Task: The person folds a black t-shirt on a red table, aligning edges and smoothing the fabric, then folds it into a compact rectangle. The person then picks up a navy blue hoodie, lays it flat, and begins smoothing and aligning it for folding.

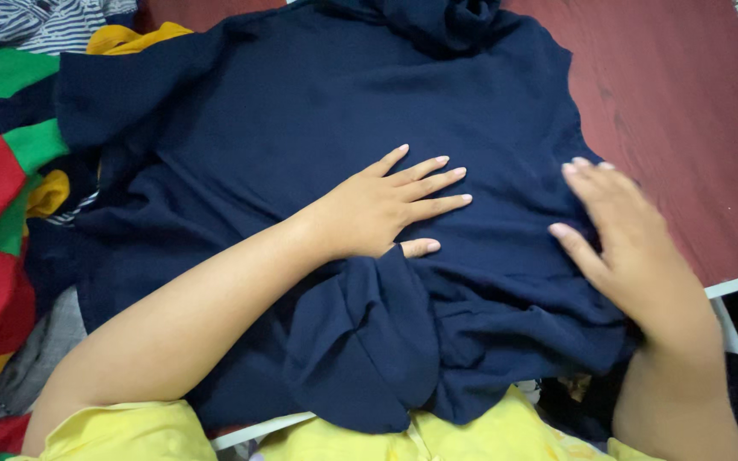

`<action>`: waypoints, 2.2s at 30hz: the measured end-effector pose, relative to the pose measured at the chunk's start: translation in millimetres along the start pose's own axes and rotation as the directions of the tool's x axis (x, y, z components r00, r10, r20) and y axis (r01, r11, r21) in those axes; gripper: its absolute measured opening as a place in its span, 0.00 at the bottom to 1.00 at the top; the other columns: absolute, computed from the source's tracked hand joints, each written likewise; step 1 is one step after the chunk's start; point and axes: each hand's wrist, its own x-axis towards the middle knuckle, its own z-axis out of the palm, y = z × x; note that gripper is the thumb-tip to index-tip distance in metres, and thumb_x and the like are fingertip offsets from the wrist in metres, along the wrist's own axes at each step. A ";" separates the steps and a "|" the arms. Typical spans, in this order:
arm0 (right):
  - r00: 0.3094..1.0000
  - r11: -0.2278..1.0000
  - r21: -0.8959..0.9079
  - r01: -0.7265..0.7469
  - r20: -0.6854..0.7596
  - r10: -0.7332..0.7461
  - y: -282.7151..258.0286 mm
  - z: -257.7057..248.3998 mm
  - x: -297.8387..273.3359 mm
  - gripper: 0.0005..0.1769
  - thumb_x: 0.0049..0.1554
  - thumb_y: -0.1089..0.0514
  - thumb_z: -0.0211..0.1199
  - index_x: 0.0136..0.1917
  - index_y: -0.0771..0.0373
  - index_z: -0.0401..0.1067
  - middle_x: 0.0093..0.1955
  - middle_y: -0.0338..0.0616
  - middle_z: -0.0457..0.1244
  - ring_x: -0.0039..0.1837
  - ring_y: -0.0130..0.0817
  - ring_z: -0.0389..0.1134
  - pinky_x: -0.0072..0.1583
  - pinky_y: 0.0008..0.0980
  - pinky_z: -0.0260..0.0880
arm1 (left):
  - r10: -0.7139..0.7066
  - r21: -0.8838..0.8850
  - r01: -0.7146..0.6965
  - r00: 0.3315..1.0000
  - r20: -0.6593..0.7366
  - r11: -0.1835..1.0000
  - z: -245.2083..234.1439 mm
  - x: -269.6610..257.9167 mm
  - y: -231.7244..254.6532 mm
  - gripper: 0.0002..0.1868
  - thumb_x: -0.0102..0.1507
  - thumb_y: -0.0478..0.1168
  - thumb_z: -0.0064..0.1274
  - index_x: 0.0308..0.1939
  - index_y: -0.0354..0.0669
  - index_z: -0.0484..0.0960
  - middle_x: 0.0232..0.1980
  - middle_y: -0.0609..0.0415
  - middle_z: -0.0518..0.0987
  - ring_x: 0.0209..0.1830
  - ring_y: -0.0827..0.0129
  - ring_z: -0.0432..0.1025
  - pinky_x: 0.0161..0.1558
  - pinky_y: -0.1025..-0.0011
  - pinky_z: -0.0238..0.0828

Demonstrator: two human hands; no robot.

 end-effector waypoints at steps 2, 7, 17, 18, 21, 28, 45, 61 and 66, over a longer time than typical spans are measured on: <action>0.991 0.996 -0.056 -0.076 0.102 0.081 4.7 8.8 -0.4 0.36 0.59 0.49 0.61 0.77 0.63 0.61 0.79 0.55 0.55 0.81 0.54 0.53 0.76 0.49 0.53 | -0.005 0.000 0.005 1.000 -0.008 1.000 -0.8 -1.8 0.7 0.36 0.69 0.66 0.40 0.77 0.57 0.63 0.81 0.51 0.58 0.82 0.56 0.50 0.76 0.43 0.42; 0.974 0.966 -0.218 -0.139 0.148 0.173 24.4 24.9 -12.7 0.40 0.62 0.40 0.53 0.79 0.64 0.57 0.81 0.58 0.52 0.82 0.55 0.49 0.76 0.51 0.49 | -0.031 0.016 0.032 0.999 -0.036 0.999 0.4 -1.4 0.9 0.37 0.68 0.67 0.40 0.77 0.56 0.64 0.81 0.47 0.56 0.82 0.50 0.49 0.76 0.44 0.42; 0.939 0.900 -0.384 -0.207 0.179 0.293 17.6 6.5 0.1 0.43 0.61 0.37 0.53 0.79 0.66 0.54 0.82 0.59 0.48 0.83 0.52 0.45 0.76 0.61 0.42 | -0.022 0.025 0.022 1.000 -0.009 0.999 1.3 -2.4 -0.7 0.37 0.68 0.67 0.39 0.77 0.58 0.63 0.82 0.47 0.55 0.82 0.49 0.49 0.76 0.42 0.41; 0.966 0.910 -0.395 -0.128 0.160 0.205 13.5 4.3 7.3 0.41 0.62 0.38 0.52 0.79 0.65 0.55 0.82 0.57 0.49 0.84 0.50 0.45 0.77 0.60 0.41 | -0.020 0.026 0.021 1.000 -0.010 0.999 1.3 -2.6 -0.5 0.37 0.68 0.67 0.39 0.77 0.59 0.63 0.81 0.47 0.55 0.82 0.49 0.49 0.76 0.41 0.41; 0.957 0.971 0.038 0.235 0.163 -0.238 4.9 8.8 35.5 0.37 0.65 0.43 0.50 0.80 0.63 0.53 0.83 0.56 0.48 0.85 0.48 0.45 0.81 0.51 0.43 | -0.022 0.012 0.022 1.000 -0.012 1.000 1.2 -1.9 -0.7 0.37 0.68 0.68 0.40 0.77 0.59 0.63 0.81 0.47 0.56 0.81 0.49 0.49 0.75 0.41 0.41; 0.918 0.979 0.059 0.197 0.339 -0.206 13.1 44.8 54.2 0.39 0.63 0.43 0.51 0.81 0.61 0.48 0.84 0.55 0.43 0.84 0.49 0.42 0.78 0.49 0.41 | -0.057 0.034 0.059 0.997 -0.061 0.998 -2.4 -3.0 1.9 0.44 0.65 0.70 0.42 0.78 0.50 0.62 0.81 0.45 0.57 0.81 0.46 0.50 0.75 0.40 0.42; 0.948 0.974 0.027 0.225 0.225 -0.225 22.5 35.9 20.4 0.42 0.62 0.42 0.50 0.81 0.67 0.48 0.83 0.60 0.46 0.83 0.56 0.44 0.79 0.49 0.43 | -0.190 0.167 0.218 0.967 -0.167 0.962 -1.1 -26.4 18.9 0.39 0.69 0.62 0.46 0.76 0.42 0.63 0.80 0.44 0.61 0.82 0.52 0.52 0.78 0.42 0.44; 0.888 0.921 -0.148 0.360 0.357 -0.290 -20.8 24.1 70.7 0.37 0.61 0.41 0.53 0.76 0.64 0.57 0.79 0.54 0.54 0.81 0.50 0.53 0.77 0.44 0.55 | -0.768 0.106 0.812 0.579 -0.273 0.574 -33.9 -186.6 81.0 0.55 0.65 0.66 0.49 0.79 0.28 0.46 0.80 0.26 0.45 0.82 0.34 0.41 0.72 0.32 0.43; 0.864 0.904 0.137 0.406 0.265 -0.428 -31.2 70.4 114.7 0.37 0.65 0.44 0.52 0.79 0.68 0.54 0.82 0.60 0.49 0.82 0.59 0.47 0.78 0.52 0.47 | -0.831 0.111 0.850 0.526 -0.181 0.514 -26.8 -197.4 78.7 0.54 0.65 0.67 0.47 0.80 0.34 0.42 0.82 0.31 0.38 0.82 0.29 0.38 0.67 0.24 0.43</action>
